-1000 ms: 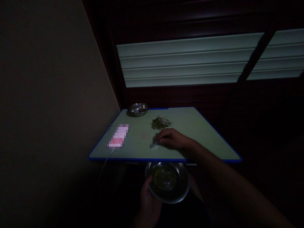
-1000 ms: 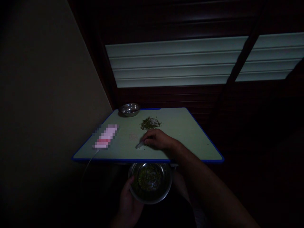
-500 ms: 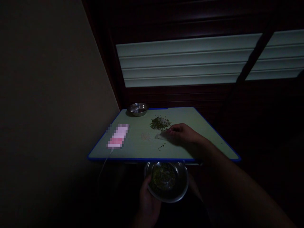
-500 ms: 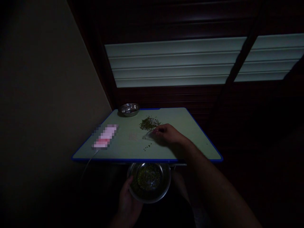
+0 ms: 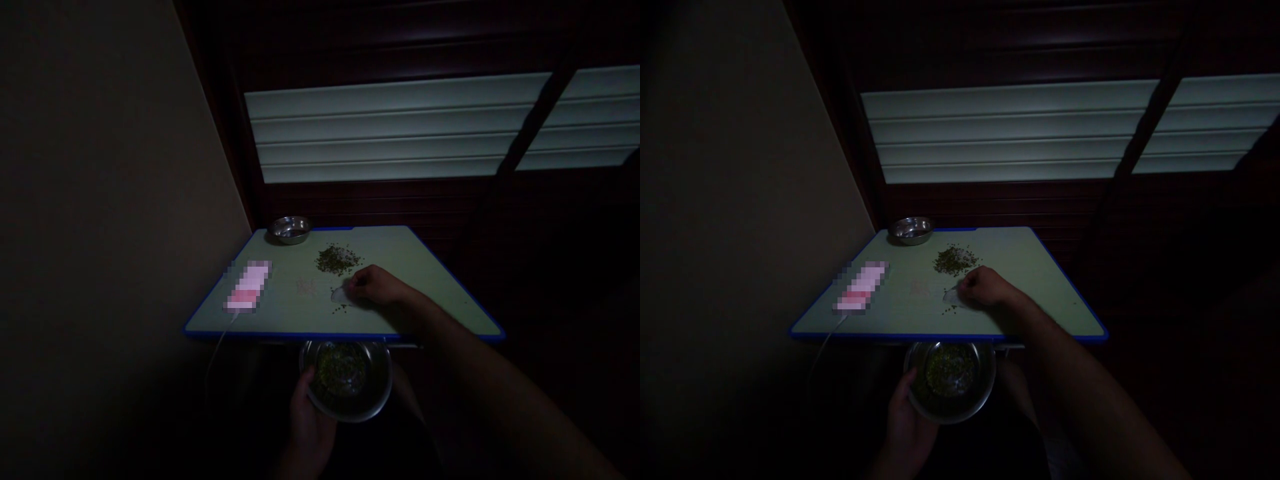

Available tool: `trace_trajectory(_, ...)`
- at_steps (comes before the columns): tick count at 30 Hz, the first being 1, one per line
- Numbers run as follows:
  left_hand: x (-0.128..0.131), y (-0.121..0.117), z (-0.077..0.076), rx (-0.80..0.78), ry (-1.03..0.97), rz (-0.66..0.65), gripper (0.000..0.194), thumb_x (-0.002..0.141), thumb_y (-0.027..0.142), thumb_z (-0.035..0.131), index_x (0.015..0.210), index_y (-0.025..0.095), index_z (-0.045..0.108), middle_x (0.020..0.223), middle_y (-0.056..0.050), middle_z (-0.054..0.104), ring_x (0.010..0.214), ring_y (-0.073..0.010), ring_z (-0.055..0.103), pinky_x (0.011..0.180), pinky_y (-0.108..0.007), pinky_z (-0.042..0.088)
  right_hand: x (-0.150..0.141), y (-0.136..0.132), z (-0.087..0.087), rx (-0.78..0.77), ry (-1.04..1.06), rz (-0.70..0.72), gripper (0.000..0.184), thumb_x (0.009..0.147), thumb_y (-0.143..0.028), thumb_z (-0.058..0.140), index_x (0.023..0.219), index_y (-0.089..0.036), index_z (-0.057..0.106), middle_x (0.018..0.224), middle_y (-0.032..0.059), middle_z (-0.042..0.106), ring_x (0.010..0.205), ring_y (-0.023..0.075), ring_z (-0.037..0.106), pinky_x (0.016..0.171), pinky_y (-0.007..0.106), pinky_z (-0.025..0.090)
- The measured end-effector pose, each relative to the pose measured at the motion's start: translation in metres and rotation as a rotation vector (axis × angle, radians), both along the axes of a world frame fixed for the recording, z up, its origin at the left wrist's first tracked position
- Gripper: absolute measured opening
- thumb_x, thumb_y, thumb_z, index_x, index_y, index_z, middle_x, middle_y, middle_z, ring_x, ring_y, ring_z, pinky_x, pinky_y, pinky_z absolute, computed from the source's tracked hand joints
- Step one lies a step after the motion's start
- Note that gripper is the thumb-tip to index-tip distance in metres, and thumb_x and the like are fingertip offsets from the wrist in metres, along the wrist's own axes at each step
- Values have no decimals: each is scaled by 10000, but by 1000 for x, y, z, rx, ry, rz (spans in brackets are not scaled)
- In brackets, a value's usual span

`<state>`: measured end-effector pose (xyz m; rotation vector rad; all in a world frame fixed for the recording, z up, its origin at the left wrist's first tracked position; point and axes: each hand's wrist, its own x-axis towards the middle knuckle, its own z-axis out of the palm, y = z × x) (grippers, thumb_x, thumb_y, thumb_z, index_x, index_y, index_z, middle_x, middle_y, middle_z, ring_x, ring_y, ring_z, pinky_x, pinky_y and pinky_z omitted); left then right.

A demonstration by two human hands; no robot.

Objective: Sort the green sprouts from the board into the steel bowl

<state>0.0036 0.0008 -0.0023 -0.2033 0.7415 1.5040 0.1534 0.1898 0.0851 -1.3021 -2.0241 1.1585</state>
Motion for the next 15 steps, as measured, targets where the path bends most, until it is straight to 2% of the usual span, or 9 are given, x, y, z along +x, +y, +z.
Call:
trace_trajectory(4, 0, 0, 4, 0, 5, 5, 240, 852, 232, 521, 891, 187, 753, 933, -87, 776, 874, -232, 707, 898, -400, 502, -8, -6, 0, -32, -19, 116, 124, 647, -244, 617, 660, -127, 656, 541, 0, 567, 487, 91, 462, 498, 230, 356)
trace_trajectory(9, 2, -1, 7, 9, 23, 15, 230, 840, 236, 533, 920, 196, 745, 919, -69, 776, 891, -226, 701, 867, -379, 514, -13, -21, 9, -95, -41, 233, 128, 640, -217, 604, 693, -121, 670, 549, -11, 555, 493, 89, 457, 495, 224, 354)
trace_trajectory(12, 2, 0, 6, 16, 17, 7, 237, 832, 243, 540, 953, 200, 739, 894, -66, 775, 902, -236, 699, 895, -406, 506, -15, -31, 16, -130, -79, 269, 146, 653, -220, 603, 725, -119, 680, 563, -14, 556, 501, 86, 453, 507, 224, 365)
trace_trajectory(15, 2, 0, 5, 18, -2, -12, 258, 835, 255, 539, 991, 183, 730, 886, -79, 773, 908, -253, 699, 922, -443, 494, -17, -41, 21, -95, -134, 303, 159, 660, -221, 624, 763, -125, 698, 625, 0, 605, 546, 89, 481, 546, 222, 385)
